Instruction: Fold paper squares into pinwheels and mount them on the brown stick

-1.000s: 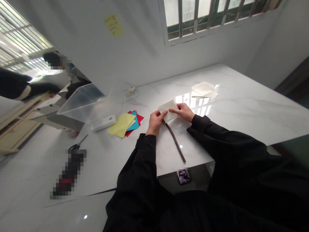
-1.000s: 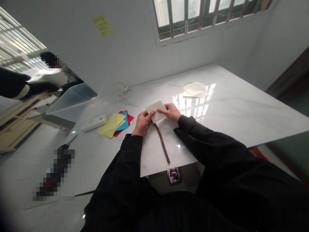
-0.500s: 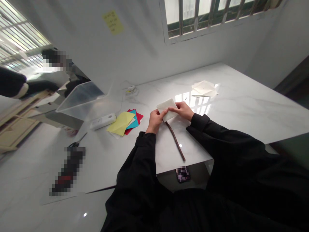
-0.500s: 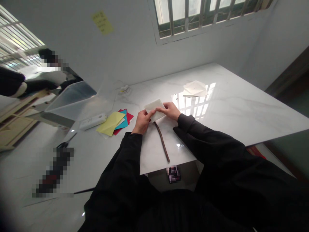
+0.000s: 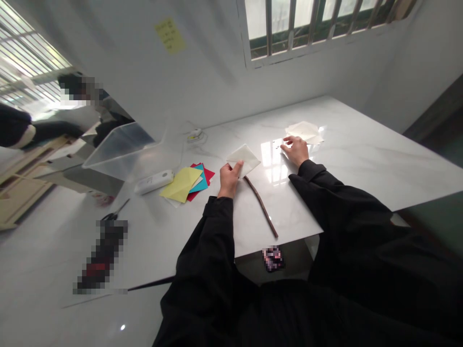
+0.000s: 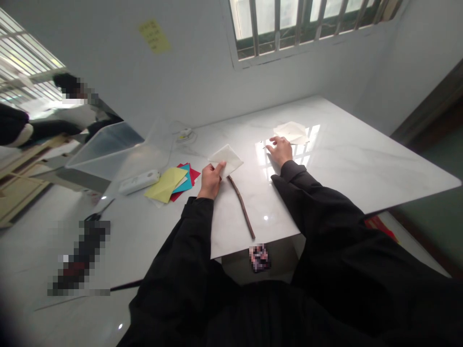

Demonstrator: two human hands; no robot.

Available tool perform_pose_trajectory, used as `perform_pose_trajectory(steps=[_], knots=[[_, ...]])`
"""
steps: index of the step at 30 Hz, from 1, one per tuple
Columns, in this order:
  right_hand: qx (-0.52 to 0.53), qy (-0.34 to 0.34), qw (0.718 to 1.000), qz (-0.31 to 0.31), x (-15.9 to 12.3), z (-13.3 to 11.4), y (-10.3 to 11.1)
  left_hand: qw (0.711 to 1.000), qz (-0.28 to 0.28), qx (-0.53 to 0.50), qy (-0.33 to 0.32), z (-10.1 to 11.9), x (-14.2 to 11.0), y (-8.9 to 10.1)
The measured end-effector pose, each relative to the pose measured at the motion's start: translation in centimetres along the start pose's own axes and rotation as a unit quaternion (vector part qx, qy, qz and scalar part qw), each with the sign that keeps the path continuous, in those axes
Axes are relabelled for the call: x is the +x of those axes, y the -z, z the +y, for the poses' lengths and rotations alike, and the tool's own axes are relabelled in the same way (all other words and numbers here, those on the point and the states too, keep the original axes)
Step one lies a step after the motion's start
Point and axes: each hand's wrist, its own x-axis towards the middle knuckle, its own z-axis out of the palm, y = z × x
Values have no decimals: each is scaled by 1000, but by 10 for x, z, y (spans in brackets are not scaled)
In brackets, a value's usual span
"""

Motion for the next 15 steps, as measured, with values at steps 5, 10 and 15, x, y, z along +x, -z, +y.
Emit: perform_pose_trajectory(steps=[5, 10, 15], knots=[[-33, 9, 999, -14, 5, 5, -7, 1000, -6, 9, 15, 1, -2, -1], [-44, 7, 999, -21, 6, 4, -7, 1000, -5, 9, 9, -1, -2, -1], [-45, -4, 999, -9, 5, 3, -5, 1000, -11, 5, 7, -2, -1, 1]])
